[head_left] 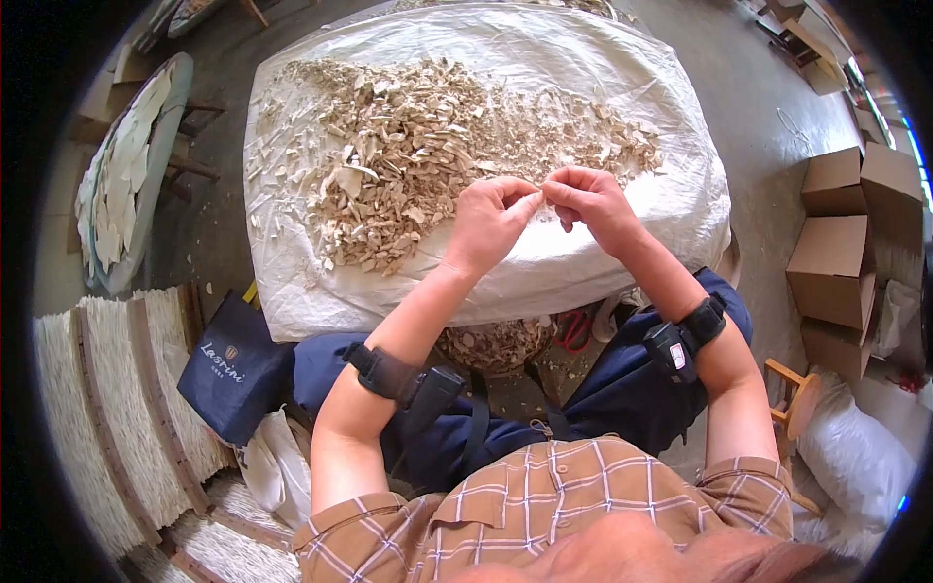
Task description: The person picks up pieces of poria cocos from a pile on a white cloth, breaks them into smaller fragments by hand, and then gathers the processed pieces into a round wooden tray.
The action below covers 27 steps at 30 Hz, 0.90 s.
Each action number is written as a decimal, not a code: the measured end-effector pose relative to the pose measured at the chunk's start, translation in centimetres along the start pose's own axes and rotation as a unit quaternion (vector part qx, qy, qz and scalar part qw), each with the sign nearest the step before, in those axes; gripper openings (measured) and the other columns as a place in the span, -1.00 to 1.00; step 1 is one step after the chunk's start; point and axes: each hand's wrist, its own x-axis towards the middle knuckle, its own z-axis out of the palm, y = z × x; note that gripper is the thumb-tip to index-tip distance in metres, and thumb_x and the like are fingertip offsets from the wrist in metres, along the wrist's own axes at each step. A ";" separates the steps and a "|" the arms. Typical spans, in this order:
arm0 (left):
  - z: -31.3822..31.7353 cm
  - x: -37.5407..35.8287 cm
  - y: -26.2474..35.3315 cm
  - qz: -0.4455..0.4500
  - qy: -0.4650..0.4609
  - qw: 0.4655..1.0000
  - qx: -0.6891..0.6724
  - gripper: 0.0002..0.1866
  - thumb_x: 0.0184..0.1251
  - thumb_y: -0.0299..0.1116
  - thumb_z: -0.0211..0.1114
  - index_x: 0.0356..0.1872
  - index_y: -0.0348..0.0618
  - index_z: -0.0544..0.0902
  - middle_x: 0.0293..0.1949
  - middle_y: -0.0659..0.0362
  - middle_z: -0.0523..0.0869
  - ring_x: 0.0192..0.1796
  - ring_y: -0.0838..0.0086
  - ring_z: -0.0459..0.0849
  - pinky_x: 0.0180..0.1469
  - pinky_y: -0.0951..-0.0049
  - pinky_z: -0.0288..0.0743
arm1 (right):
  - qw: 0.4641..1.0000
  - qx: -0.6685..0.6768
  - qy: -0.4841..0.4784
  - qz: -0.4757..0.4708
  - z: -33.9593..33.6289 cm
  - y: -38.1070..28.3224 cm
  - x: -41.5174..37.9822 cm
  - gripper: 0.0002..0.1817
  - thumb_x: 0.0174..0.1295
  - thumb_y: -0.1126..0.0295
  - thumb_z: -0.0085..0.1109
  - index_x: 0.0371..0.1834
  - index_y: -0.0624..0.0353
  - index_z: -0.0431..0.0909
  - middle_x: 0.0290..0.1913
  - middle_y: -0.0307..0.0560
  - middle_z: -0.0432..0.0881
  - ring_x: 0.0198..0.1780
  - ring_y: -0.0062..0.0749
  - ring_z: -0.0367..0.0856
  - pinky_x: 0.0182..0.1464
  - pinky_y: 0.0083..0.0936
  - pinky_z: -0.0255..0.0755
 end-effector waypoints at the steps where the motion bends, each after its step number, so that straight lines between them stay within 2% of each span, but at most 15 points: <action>1: 0.0 -0.1 0.1 -0.017 -0.004 1.000 -0.012 -0.85 0.12 -0.40 0.23 -0.38 -0.29 0.64 -0.53 0.27 0.61 -0.53 0.74 0.46 -0.53 0.71 0.34 | 1.000 0.018 -0.007 0.008 0.0 0.1 0.0 -0.83 0.15 0.35 0.11 -0.38 0.25 0.50 -0.61 -0.33 0.43 -0.63 -0.74 0.32 -0.60 -0.76 0.25; 6: 0.4 0.0 -0.3 -0.075 -0.014 0.992 -0.099 -0.86 0.10 -0.41 0.25 -0.40 -0.29 0.64 -0.53 0.27 0.60 -0.56 0.71 0.46 -0.53 0.69 0.34 | 0.997 0.068 -0.016 0.035 -0.3 0.7 -0.2 -0.84 0.17 0.35 0.08 -0.38 0.24 0.49 -0.63 -0.35 0.39 -0.64 -0.74 0.29 -0.59 -0.75 0.25; 8: 0.4 0.2 -0.3 -0.123 -0.040 0.974 -0.184 -0.87 0.09 -0.42 0.26 -0.40 -0.29 0.63 -0.54 0.26 0.59 -0.56 0.68 0.46 -0.53 0.69 0.34 | 0.995 0.089 -0.019 0.038 -0.3 0.8 -0.3 -0.84 0.17 0.36 0.07 -0.38 0.24 0.48 -0.64 -0.36 0.37 -0.64 -0.74 0.28 -0.59 -0.75 0.25; 12: 0.4 0.3 0.0 -0.157 -0.036 0.953 -0.255 -0.87 0.09 -0.43 0.25 -0.40 -0.29 0.62 -0.53 0.25 0.58 -0.57 0.66 0.45 -0.53 0.68 0.34 | 0.992 0.117 -0.014 0.042 -0.2 0.6 -0.2 -0.84 0.18 0.36 0.05 -0.36 0.24 0.48 -0.63 -0.35 0.38 -0.64 -0.74 0.28 -0.58 -0.75 0.26; 14: 0.1 0.2 0.3 -0.202 -0.039 0.930 -0.305 -0.88 0.10 -0.44 0.24 -0.38 -0.28 0.61 -0.52 0.26 0.57 -0.58 0.65 0.43 -0.52 0.68 0.34 | 0.991 0.127 -0.013 0.040 0.0 0.5 -0.2 -0.84 0.19 0.36 0.05 -0.36 0.24 0.48 -0.63 -0.34 0.39 -0.64 -0.73 0.29 -0.58 -0.75 0.26; 20: 0.1 0.3 0.4 -0.217 -0.033 0.920 -0.324 -0.87 0.11 -0.39 0.23 -0.37 -0.24 0.59 -0.57 0.31 0.51 -0.61 0.67 0.38 -0.50 0.65 0.35 | 0.995 0.101 -0.005 0.016 0.3 0.2 0.1 -0.83 0.18 0.36 0.05 -0.30 0.26 0.50 -0.58 -0.32 0.45 -0.62 -0.72 0.34 -0.57 -0.74 0.29; 25: -0.2 0.5 0.9 -0.220 -0.029 0.915 -0.338 -0.87 0.16 -0.35 0.20 -0.50 -0.16 0.53 -0.65 0.39 0.35 -0.60 0.72 0.31 -0.51 0.62 0.33 | 0.998 0.029 0.030 -0.051 0.9 -0.1 0.2 -0.84 0.18 0.39 0.04 -0.31 0.28 0.51 -0.54 -0.29 0.49 -0.60 -0.73 0.37 -0.56 -0.73 0.32; 27: 0.1 0.5 1.2 -0.214 -0.011 0.913 -0.347 -0.86 0.15 -0.34 0.20 -0.50 -0.18 0.56 -0.66 0.37 0.39 -0.64 0.72 0.31 -0.56 0.67 0.29 | 0.996 0.003 0.039 -0.075 1.2 -0.3 0.1 -0.84 0.19 0.41 0.02 -0.31 0.29 0.51 -0.53 -0.29 0.49 -0.60 -0.73 0.37 -0.55 -0.73 0.33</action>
